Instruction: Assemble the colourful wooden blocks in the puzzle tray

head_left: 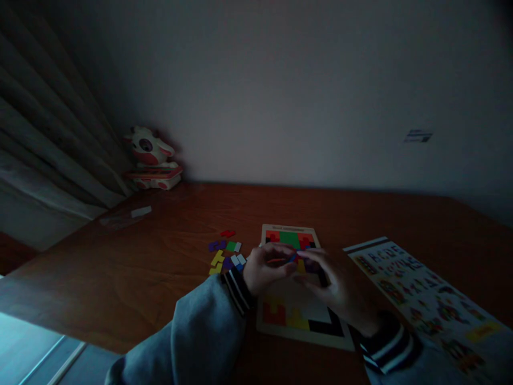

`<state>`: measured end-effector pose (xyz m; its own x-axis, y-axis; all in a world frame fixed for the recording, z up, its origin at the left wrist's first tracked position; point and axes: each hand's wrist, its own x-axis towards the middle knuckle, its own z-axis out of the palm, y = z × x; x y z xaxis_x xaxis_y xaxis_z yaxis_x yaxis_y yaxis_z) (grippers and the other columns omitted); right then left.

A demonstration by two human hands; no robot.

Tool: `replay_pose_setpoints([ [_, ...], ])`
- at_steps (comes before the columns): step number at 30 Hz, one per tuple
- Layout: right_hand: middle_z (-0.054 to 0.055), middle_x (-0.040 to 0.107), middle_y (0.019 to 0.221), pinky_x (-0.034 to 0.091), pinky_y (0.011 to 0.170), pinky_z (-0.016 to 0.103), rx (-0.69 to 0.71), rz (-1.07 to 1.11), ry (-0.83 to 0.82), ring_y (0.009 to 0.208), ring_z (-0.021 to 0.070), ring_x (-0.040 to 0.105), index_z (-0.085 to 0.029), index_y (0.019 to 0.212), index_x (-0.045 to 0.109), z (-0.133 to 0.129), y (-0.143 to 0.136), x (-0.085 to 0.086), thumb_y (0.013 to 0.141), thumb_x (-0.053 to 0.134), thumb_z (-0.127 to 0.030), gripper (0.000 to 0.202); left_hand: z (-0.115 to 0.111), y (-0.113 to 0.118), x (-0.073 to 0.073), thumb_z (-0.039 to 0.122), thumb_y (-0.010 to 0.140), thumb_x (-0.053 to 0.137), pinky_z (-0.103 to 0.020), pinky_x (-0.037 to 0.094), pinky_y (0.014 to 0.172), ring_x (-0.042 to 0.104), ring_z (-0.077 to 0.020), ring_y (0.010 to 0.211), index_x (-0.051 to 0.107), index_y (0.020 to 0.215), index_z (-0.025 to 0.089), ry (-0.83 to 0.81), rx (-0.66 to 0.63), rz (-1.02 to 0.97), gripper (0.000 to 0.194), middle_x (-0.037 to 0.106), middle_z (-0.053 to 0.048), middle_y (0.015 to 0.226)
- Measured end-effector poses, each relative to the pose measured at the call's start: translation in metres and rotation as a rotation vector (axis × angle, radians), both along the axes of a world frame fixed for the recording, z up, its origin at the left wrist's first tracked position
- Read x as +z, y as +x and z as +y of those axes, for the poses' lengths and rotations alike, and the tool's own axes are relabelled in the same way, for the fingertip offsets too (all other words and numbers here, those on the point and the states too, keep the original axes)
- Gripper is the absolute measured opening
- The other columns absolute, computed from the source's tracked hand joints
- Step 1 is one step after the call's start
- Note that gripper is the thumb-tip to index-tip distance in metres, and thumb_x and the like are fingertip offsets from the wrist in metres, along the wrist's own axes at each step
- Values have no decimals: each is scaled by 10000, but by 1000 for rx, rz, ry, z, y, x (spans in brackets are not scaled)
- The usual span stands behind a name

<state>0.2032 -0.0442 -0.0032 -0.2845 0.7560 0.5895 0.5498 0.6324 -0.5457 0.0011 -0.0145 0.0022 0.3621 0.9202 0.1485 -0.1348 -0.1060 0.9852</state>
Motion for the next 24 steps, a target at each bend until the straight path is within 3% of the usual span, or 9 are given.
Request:
replay_pose_setpoints([
  [4, 68, 685, 1074, 589, 822, 343, 52, 9, 55, 985, 207, 679, -279, 1197, 611, 0, 0, 2, 874, 685, -343, 338, -9, 6, -2, 341, 603, 897, -344, 527, 844, 669, -183, 893, 639, 927, 133, -198, -82, -44, 462, 694, -73, 947],
  [7, 52, 718, 1008, 598, 791, 339, 61, 37, 32, 939, 209, 702, -289, 1123, 657, -2, 1, 8, 864, 690, -372, 274, -11, 7, 2, 381, 617, 892, -308, 511, 793, 657, -159, 828, 633, 893, 127, -254, -125, -109, 456, 687, -58, 907],
  [12, 39, 747, 903, 596, 707, 333, -33, 74, -124, 805, 210, 718, -282, 957, 694, -5, 1, 12, 854, 670, -451, 200, -10, 7, 4, 481, 726, 804, -293, 500, 784, 641, -137, 765, 657, 848, 109, -219, -74, -111, 418, 692, -58, 843],
  [15, 20, 750, 852, 585, 676, 319, -106, 116, -238, 754, 200, 707, -284, 931, 694, -4, 2, 8, 845, 664, -481, 217, -7, 6, -1, 447, 697, 835, -313, 507, 813, 663, -155, 812, 663, 928, 121, -188, -111, -100, 435, 709, -66, 908],
  [20, 50, 763, 934, 598, 762, 349, -93, 346, -475, 853, 216, 726, -249, 979, 690, 1, 0, 1, 826, 682, -499, 293, -4, 4, -9, 385, 694, 847, -338, 516, 853, 682, -171, 858, 673, 985, 120, -109, -99, -38, 431, 723, -86, 954],
  [24, 59, 762, 938, 612, 740, 355, -105, 518, -532, 827, 222, 735, -237, 972, 688, 3, -2, 3, 799, 702, -519, 332, 2, -1, -8, 407, 701, 835, -347, 528, 858, 690, -175, 858, 681, 1017, 118, -93, -76, -10, 455, 731, -100, 988],
])
